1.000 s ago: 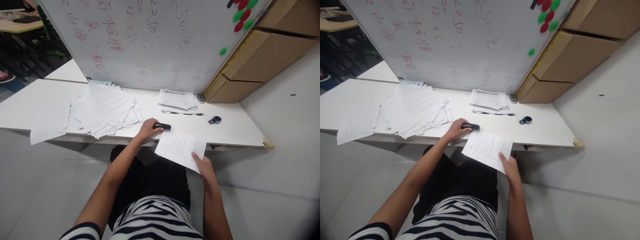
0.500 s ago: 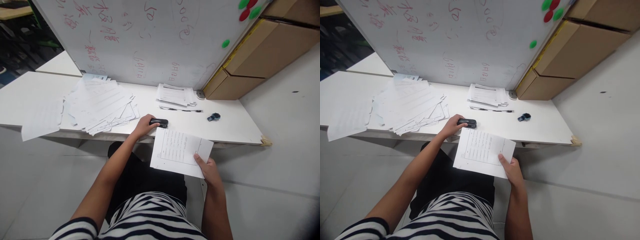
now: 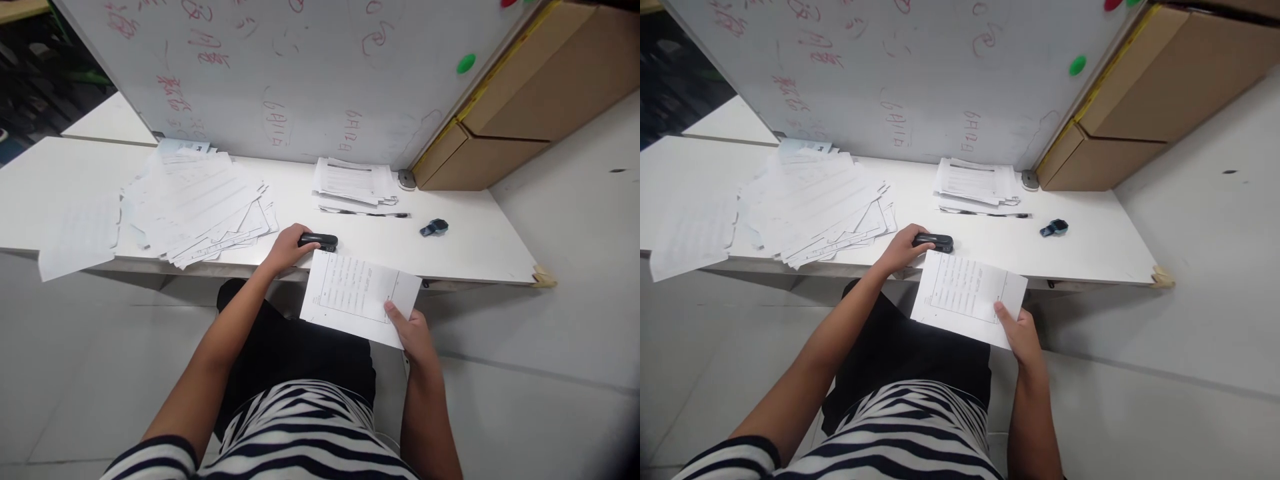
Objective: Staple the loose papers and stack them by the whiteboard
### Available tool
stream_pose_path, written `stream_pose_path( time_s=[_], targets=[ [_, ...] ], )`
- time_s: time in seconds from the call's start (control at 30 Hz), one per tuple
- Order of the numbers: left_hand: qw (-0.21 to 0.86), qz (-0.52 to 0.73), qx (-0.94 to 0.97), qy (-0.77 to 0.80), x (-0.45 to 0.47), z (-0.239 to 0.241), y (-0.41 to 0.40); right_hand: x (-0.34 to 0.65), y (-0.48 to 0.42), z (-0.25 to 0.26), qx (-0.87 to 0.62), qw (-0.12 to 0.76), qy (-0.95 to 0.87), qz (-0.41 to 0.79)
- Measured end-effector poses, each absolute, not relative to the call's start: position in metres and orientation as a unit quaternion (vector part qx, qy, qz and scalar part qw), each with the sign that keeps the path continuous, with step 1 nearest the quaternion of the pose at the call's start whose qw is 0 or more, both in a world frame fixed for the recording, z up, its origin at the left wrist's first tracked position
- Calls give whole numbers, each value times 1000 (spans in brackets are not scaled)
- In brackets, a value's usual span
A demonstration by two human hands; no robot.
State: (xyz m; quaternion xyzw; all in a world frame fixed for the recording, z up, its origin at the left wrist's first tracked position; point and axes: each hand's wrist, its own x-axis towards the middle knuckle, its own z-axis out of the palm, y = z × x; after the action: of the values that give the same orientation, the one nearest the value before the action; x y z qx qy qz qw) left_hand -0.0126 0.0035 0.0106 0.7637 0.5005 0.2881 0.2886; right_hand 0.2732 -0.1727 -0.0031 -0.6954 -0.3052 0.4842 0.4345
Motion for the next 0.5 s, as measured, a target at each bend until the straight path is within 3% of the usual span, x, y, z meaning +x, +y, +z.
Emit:
stream_pose_path(
  time_s=[0.2, 0.37, 0.5],
  targets=[
    [236, 273, 794, 489, -11, 7, 6, 274, -133, 4, -668, 518, -278, 456],
    [79, 244, 819, 514, 0, 4, 1, 279, -39, 33, -618, 593, -309, 414],
    [45, 230, 818, 525, 4, 3, -2, 285, 60, 47, -594, 550, -424, 407]
  ],
)
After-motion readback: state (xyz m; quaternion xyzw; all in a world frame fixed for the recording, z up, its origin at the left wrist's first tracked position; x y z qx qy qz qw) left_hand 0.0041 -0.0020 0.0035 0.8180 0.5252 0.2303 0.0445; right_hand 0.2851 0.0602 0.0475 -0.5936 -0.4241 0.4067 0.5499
